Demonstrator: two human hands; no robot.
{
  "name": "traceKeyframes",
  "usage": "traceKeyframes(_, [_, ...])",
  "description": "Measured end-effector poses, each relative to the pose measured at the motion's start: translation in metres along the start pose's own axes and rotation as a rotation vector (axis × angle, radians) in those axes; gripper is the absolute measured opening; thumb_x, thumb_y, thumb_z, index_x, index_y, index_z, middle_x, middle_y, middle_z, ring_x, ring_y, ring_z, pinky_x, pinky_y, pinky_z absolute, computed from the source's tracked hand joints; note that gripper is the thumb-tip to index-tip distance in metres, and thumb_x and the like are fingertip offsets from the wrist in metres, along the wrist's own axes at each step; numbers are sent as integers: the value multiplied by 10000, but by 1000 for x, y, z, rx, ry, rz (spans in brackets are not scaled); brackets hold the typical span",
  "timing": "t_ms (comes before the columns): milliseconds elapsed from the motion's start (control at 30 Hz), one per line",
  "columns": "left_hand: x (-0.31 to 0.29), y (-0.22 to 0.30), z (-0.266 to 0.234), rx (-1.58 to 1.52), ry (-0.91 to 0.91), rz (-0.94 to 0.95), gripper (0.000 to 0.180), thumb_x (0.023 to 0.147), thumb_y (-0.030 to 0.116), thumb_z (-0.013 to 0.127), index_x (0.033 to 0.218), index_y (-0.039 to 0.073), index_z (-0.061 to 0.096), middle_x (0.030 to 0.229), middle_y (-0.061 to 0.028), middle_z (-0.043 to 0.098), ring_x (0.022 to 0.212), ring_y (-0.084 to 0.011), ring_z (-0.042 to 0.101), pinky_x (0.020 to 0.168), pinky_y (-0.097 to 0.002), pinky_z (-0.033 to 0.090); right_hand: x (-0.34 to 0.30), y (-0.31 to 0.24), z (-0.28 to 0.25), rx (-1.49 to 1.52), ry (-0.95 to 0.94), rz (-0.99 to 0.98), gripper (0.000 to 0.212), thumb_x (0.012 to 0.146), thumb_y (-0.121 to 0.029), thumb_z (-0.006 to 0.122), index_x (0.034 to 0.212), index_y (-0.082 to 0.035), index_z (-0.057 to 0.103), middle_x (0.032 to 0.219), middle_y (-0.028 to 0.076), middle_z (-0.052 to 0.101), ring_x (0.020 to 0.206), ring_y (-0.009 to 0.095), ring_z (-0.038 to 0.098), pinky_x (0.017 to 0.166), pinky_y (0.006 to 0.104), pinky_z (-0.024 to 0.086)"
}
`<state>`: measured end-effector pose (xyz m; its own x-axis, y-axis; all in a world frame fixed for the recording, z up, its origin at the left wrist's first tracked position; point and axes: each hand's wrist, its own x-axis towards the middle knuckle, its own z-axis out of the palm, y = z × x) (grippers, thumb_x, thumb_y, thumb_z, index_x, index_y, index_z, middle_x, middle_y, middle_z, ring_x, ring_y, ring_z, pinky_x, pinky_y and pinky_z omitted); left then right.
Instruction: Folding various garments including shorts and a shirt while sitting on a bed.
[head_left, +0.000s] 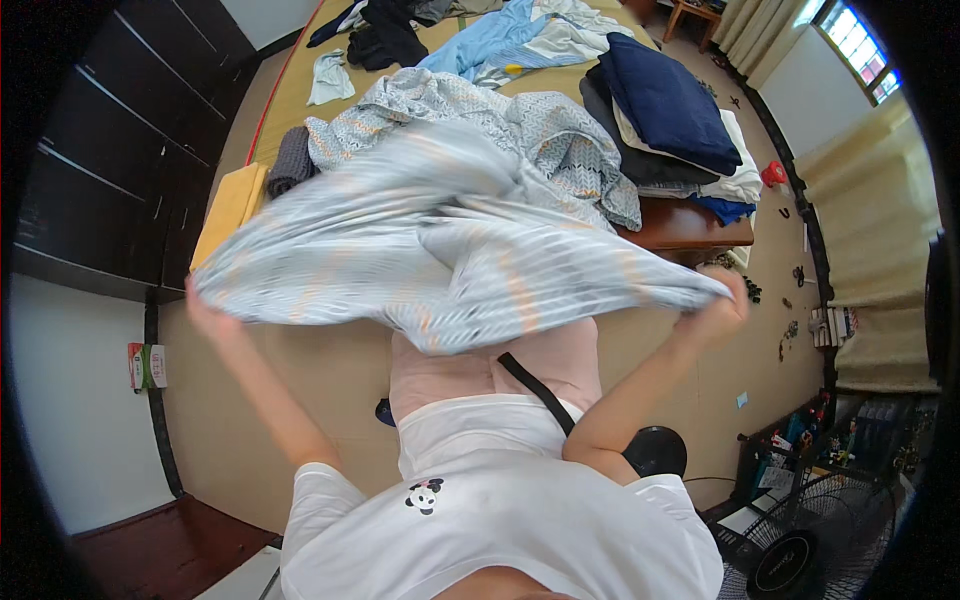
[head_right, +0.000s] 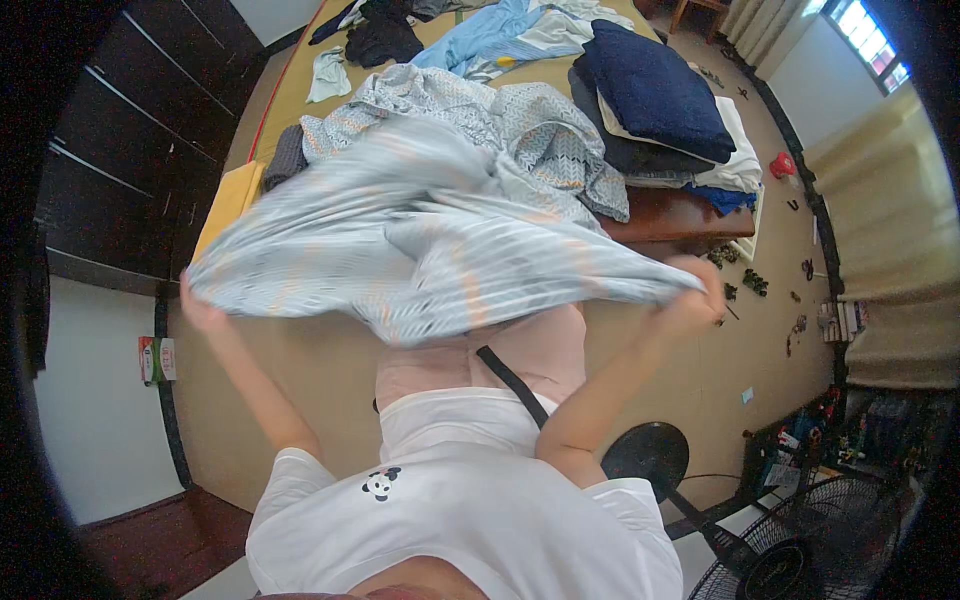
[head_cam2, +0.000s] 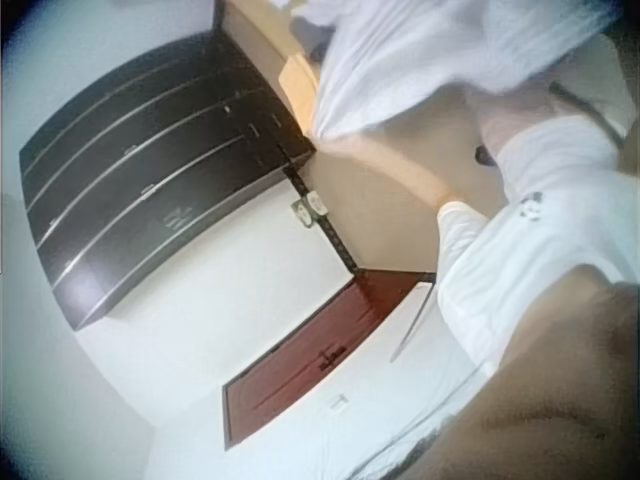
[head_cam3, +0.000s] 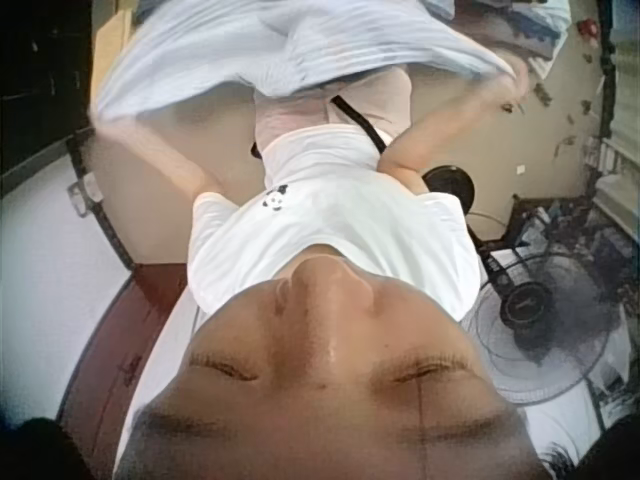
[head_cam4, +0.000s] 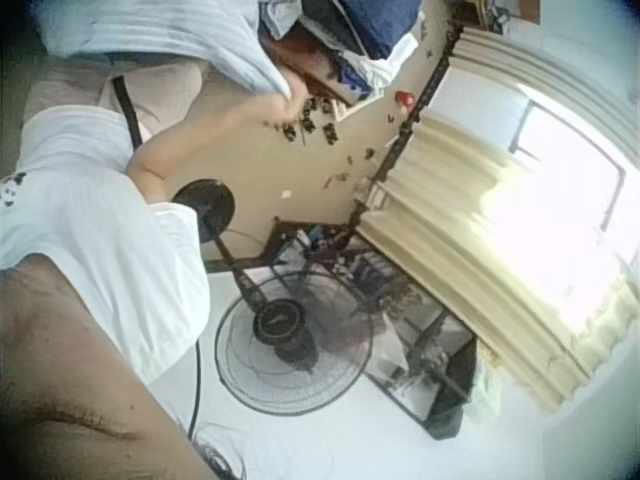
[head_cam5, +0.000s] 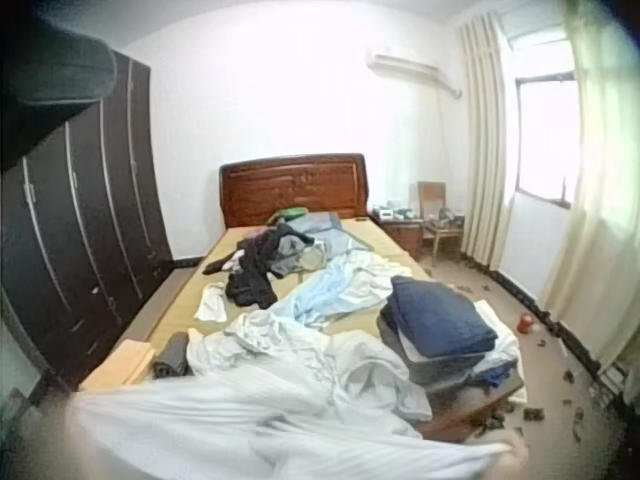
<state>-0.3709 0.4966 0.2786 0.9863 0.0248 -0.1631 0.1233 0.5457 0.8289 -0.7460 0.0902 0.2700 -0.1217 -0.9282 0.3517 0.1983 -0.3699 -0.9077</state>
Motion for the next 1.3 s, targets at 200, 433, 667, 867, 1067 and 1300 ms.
traceKeyframes(200, [-5, -7, -59, -143, 192, 190, 473, 888, 335, 326, 1157, -42, 422, 1196, -209, 451, 1106, -339, 440, 939, -467, 351, 10, -3, -15, 275, 240, -11, 79, 565, 58, 358, 551, -14, 387, 555, 86, 427, 525, 151, 372, 498, 244, 315])
traceKeyframes(433, [-17, -95, -97, 210, 147, 107, 252, 825, 210, 535, 993, 25, 497, 1000, -96, 540, 956, -210, 517, 824, -356, 425, 1, 10, 7, 142, -180, -115, 112, 570, 88, 366, 576, 19, 454, 586, 93, 480, 560, 143, 431, 564, 222, 348])
traceKeyframes(667, [-82, -141, -18, 84, -104, -87, 215, 815, 139, 562, 994, 24, 527, 954, -59, 563, 905, -162, 533, 792, -298, 433, 12, 35, -3, -496, -215, 111, 239, 611, 84, 369, 725, -3, 560, 698, 88, 551, 646, 192, 510, 635, 265, 404])
traceKeyframes(867, [-194, -191, 63, 669, -678, 264, 200, 729, 70, 654, 910, 32, 580, 922, -86, 540, 782, -172, 520, 724, -267, 414, -19, 59, 18, -708, -855, -214, 251, 775, -132, 540, 998, -17, 550, 1010, 163, 561, 984, 301, 507, 831, 341, 390])
traceKeyframes(1067, [-284, -187, 99, 642, -1405, 577, 202, 652, 186, 700, 637, 52, 550, 887, -110, 508, 836, -285, 480, 737, -372, 408, -78, 16, 85, -399, -1598, 378, 514, 780, -295, 607, 1159, 19, 461, 1089, 192, 525, 952, 283, 539, 800, 309, 419])
traceKeyframes(1300, [-258, -167, 99, 559, -1486, 433, 236, 631, 191, 721, 603, 59, 527, 796, -91, 492, 682, -259, 471, 592, -340, 368, -128, 131, 101, -673, -1450, 140, 811, 669, -394, 684, 1245, 56, 333, 1176, 257, 454, 1088, 339, 456, 919, 362, 348])
